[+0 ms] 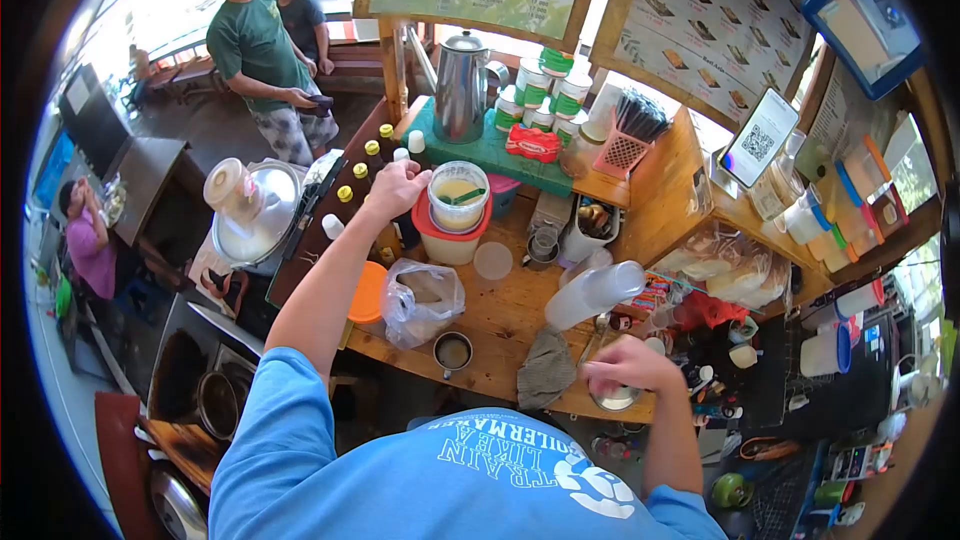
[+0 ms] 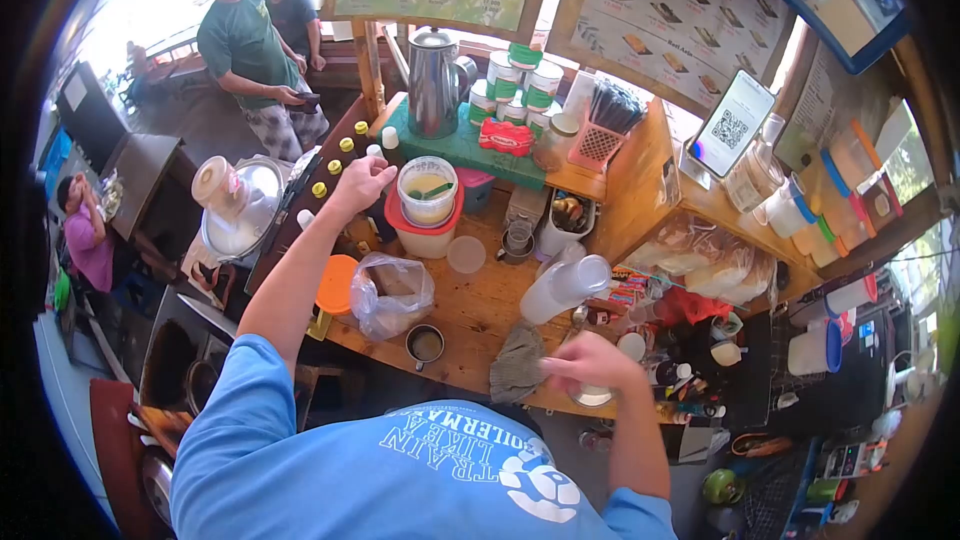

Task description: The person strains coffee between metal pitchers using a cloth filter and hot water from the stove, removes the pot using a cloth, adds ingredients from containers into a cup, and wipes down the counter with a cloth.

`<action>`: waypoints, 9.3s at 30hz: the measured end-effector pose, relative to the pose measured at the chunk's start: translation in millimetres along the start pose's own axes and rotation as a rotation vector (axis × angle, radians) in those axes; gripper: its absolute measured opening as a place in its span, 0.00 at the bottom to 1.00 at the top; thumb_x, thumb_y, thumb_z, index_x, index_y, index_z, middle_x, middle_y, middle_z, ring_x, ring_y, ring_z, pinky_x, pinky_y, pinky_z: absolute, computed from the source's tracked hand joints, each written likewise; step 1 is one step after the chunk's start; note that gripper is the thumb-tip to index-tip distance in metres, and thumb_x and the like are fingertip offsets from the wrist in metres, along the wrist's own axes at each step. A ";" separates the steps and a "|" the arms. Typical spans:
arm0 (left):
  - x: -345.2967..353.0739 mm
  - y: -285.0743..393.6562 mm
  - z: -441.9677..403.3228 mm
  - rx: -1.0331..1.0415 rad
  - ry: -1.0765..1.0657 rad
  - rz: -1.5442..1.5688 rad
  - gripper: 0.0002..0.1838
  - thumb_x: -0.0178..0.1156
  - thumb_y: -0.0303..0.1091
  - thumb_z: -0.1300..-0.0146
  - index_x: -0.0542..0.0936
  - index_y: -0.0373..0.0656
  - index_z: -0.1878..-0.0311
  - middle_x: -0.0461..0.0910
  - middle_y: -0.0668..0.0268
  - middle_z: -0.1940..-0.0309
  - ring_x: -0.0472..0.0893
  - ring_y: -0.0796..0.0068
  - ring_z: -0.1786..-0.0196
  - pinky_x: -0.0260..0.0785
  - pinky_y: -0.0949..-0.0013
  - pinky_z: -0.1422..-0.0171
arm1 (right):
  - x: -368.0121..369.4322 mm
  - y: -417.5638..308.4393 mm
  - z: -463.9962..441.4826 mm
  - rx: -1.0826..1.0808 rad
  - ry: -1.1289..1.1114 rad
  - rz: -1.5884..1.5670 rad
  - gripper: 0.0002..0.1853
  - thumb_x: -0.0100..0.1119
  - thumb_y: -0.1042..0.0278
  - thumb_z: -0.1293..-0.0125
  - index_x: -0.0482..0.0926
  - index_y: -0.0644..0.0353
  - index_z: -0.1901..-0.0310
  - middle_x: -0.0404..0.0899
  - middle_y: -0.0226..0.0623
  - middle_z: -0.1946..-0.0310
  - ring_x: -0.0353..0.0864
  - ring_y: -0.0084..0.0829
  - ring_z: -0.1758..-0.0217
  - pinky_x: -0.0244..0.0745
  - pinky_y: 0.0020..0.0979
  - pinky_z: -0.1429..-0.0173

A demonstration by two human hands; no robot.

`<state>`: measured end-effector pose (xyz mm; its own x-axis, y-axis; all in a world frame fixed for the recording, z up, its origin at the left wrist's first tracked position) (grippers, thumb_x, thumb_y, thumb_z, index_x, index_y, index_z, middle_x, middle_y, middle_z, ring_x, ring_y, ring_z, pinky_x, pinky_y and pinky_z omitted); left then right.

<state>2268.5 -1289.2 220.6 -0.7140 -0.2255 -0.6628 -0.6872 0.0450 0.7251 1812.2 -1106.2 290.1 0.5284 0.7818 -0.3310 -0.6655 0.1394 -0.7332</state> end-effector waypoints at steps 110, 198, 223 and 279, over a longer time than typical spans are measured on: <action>271.9 -19.2 86.4 -0.669 -0.435 0.282 0.41 0.42 0.65 0.27 0.78 0.28 0.41 0.80 0.45 0.43 0.77 0.53 0.38 0.65 0.58 0.35 | 135.6 88.6 -327.0 0.129 1.339 -0.779 0.28 0.38 0.55 0.22 0.59 0.66 0.29 0.69 0.57 0.35 0.68 0.54 0.31 0.60 0.43 0.28; 34.9 92.8 1127.3 -0.518 2.048 1.171 0.15 0.54 0.32 0.33 0.81 0.29 0.54 0.84 0.54 0.63 0.82 0.61 0.60 0.73 0.60 0.47 | 793.6 -69.4 131.6 -1.132 -1.632 1.066 0.29 0.66 0.61 0.39 0.71 0.64 0.39 0.84 0.47 0.51 0.83 0.49 0.46 0.76 0.40 0.43; -101.8 -43.4 1385.9 -0.454 3.019 0.756 0.16 0.56 0.29 0.29 0.76 0.39 0.40 0.84 0.57 0.57 0.85 0.65 0.63 0.80 0.65 0.60 | 778.6 -52.1 25.2 -0.908 -1.230 1.496 0.27 0.64 0.56 0.37 0.75 0.65 0.40 0.83 0.52 0.48 0.82 0.50 0.43 0.76 0.42 0.39; -45.2 -91.4 1300.4 -1.700 0.892 -0.568 0.22 0.58 0.47 0.34 0.85 0.37 0.52 0.86 0.52 0.54 0.85 0.56 0.51 0.76 0.57 0.45 | 485.9 37.1 38.7 -0.451 -0.971 0.525 0.18 0.54 0.54 0.29 0.80 0.61 0.68 0.78 0.35 0.73 0.76 0.27 0.66 0.70 0.35 0.59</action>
<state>2189.8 -17.7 -59.0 0.1225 -0.2336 -0.9646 0.4199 -0.8684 0.2637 2023.9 -697.6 125.1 -0.5017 0.8398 -0.2074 -0.3336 -0.4091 -0.8493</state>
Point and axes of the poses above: each hand's wrist, its own z-axis away from the middle knuckle, its own x-axis out of the palm, y = z × x, the point moved 1 cm from there along -z, towards the middle knuckle
